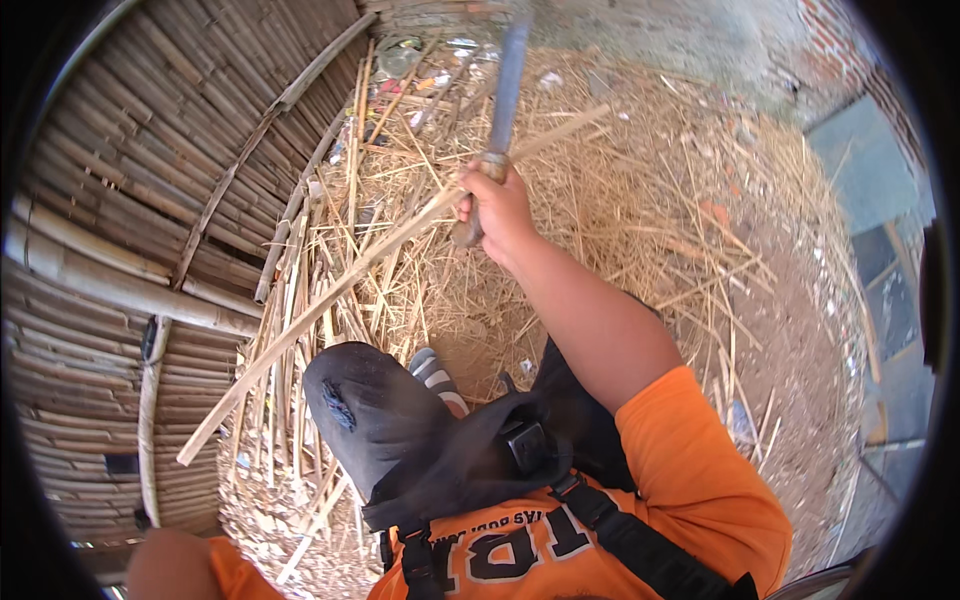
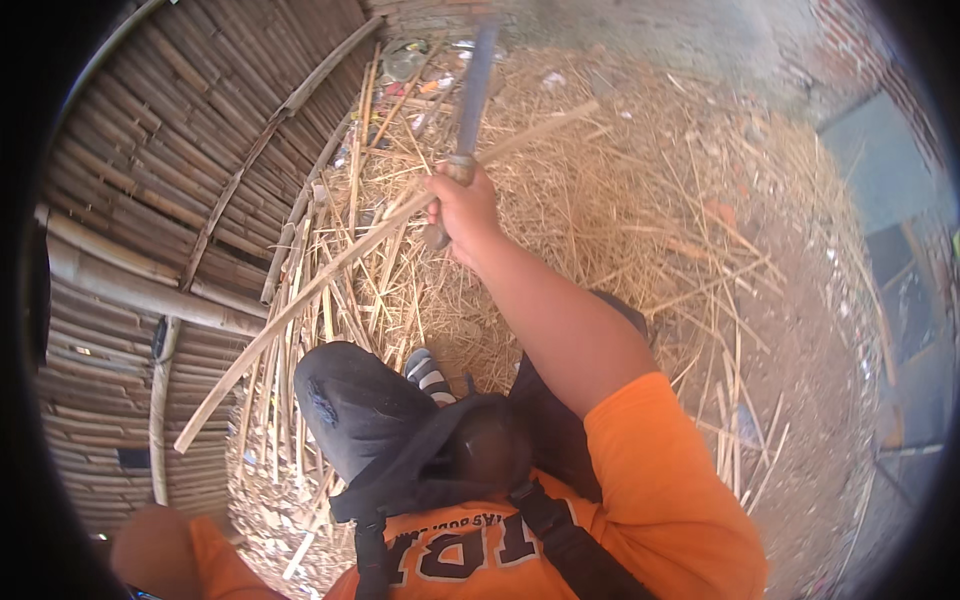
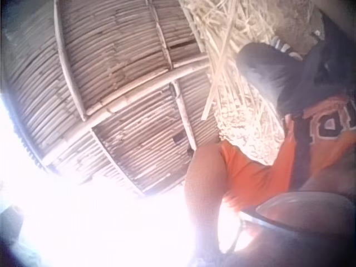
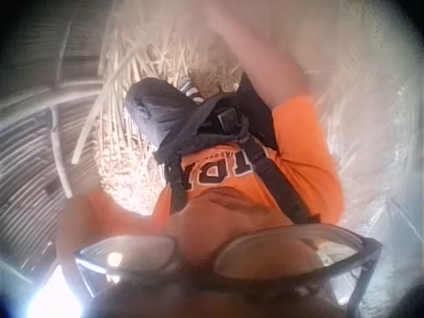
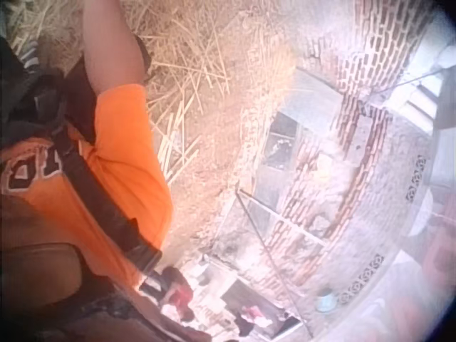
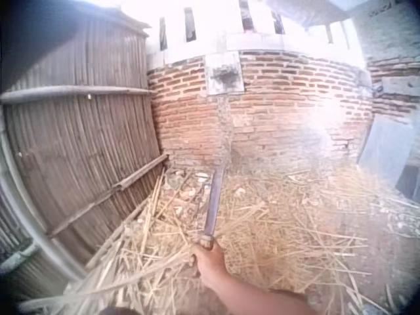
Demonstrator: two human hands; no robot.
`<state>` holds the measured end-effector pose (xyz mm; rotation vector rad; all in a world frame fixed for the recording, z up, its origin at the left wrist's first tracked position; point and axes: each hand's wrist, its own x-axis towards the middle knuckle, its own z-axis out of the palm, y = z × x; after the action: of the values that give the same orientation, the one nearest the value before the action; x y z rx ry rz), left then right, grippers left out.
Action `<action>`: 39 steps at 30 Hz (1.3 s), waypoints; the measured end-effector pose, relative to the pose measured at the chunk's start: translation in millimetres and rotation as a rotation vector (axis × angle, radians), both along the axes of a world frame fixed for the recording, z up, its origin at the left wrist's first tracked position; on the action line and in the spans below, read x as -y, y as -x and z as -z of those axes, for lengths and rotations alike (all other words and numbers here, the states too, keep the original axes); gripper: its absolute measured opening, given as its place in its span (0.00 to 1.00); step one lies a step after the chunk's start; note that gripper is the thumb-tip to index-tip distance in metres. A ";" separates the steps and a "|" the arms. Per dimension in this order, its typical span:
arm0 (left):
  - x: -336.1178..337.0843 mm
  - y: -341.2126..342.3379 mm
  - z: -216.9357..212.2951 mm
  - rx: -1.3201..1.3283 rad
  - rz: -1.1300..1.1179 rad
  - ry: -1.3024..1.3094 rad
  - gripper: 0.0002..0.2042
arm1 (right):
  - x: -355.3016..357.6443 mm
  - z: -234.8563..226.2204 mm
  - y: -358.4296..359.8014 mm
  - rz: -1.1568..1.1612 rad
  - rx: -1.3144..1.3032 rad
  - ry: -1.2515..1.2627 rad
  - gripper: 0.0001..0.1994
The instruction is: The person shaves a wood strip with a large knife, then uses a hammer and the knife to split another piece of wood, and continues shaving and cleaning the wood strips.
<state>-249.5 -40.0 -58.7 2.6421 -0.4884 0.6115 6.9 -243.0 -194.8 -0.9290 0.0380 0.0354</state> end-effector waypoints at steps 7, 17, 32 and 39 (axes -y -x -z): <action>-3.7 7.4 -8.6 0.041 0.005 -0.033 0.33 | -3.5 -6.4 5.4 -0.040 -0.045 0.044 0.09; -7.9 8.1 -1.6 0.059 0.005 -0.045 0.35 | -7.1 6.5 9.2 -0.048 -0.021 0.065 0.09; -11.8 8.6 -7.9 0.068 -0.010 -0.106 0.38 | -9.7 3.1 14.4 -0.071 -0.039 0.127 0.11; -15.6 11.6 -10.0 0.053 -0.035 -0.123 0.39 | -9.4 10.3 11.2 -0.084 -0.060 0.104 0.10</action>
<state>-261.1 -24.4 -48.7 2.7616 -0.5116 0.6849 -4.3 -233.7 -205.1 -1.0328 0.0563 0.1405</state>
